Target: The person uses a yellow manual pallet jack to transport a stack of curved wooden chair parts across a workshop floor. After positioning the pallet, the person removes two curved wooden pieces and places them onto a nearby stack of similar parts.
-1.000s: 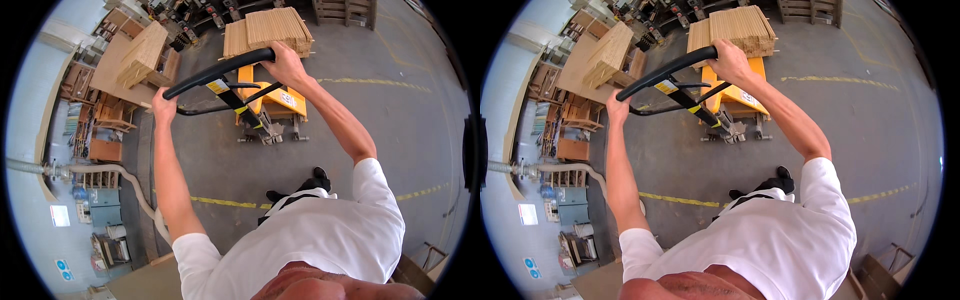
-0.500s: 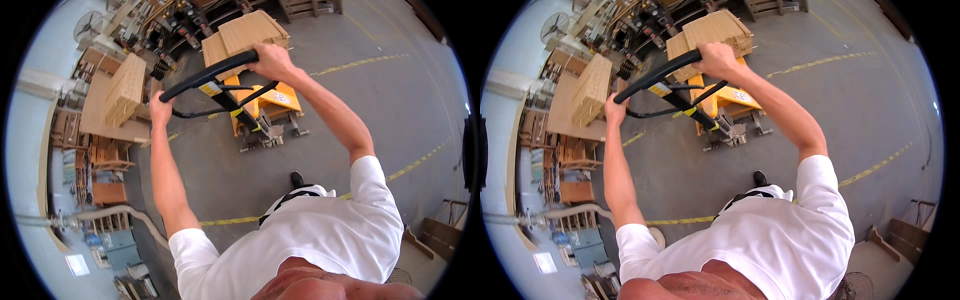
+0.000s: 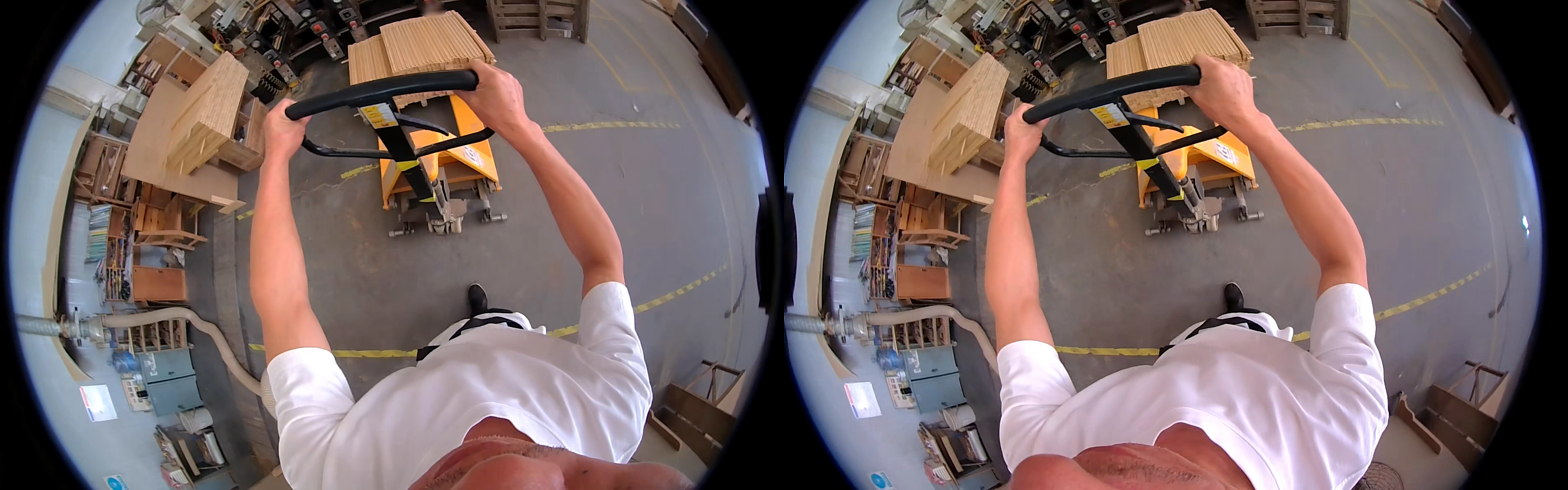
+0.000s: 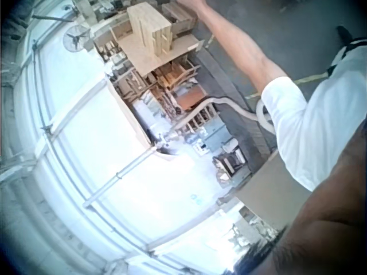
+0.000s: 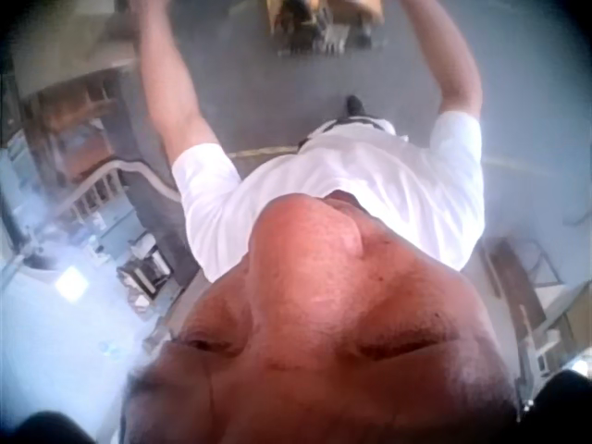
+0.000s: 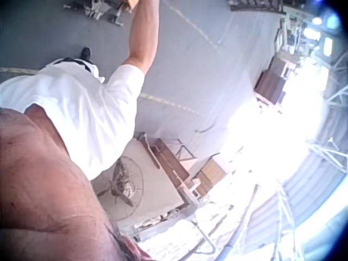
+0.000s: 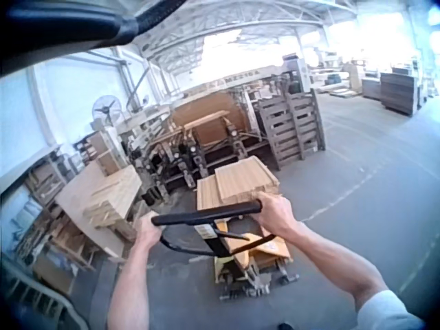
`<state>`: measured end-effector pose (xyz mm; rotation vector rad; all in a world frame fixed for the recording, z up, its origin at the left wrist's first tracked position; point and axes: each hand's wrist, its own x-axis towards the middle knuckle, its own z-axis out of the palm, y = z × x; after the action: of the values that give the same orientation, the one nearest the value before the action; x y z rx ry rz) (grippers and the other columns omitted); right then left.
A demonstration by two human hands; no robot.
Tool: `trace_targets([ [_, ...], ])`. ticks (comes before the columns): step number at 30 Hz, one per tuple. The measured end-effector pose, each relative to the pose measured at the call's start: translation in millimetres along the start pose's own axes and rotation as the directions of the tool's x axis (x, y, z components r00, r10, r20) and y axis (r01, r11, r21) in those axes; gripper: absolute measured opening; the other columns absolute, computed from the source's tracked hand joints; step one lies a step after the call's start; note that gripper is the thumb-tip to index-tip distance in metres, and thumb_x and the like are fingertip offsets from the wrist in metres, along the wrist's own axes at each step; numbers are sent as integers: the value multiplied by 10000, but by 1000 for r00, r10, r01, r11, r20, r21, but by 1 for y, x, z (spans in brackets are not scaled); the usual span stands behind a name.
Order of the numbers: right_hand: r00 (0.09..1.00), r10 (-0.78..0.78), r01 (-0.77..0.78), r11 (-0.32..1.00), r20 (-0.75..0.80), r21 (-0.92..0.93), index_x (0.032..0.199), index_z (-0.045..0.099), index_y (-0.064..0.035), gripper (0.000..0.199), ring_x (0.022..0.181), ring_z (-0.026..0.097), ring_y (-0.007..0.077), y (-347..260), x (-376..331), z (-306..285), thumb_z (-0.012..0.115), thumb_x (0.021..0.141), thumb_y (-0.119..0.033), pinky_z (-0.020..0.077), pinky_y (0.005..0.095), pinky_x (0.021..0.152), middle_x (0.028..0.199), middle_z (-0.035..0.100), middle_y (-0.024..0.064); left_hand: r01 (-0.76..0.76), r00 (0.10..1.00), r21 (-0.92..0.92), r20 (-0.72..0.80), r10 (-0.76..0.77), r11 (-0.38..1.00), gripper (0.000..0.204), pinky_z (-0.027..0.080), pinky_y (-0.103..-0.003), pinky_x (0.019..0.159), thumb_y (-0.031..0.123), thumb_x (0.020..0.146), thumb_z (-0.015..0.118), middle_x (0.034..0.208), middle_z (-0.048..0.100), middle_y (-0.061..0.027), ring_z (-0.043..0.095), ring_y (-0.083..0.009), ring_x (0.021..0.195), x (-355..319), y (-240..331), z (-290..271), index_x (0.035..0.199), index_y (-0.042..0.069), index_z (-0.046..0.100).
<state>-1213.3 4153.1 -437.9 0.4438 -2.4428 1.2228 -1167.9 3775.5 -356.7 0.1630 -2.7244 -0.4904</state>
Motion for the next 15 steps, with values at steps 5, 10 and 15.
trace_targets([
  [5,1000,-6,5,998,-23,-56,904,662,-93,245,830,681,371,5,-3,6,756,815,-301,520,476,730,809,702,147,28,1000,73,-13,-27,997,187,507,-360,723,164,800,808,812,697,-94,669,-224,778,-4,7,2,903,74,680],
  [10,999,43,-42,996,14,-80,921,666,-78,255,844,672,378,-6,-6,5,768,818,-287,510,480,729,817,700,159,28,1000,19,-2,-28,999,191,503,-358,714,152,798,812,781,679,-90,646,-204,751,-4,-10,2,882,62,666],
  [15,995,39,-24,988,97,-151,983,690,-80,296,875,685,362,-12,1,3,766,812,-309,525,464,754,844,713,156,4,1000,-16,-2,-4,1000,189,505,-364,709,138,791,814,784,676,-99,650,-211,749,2,-21,5,871,58,662],
])
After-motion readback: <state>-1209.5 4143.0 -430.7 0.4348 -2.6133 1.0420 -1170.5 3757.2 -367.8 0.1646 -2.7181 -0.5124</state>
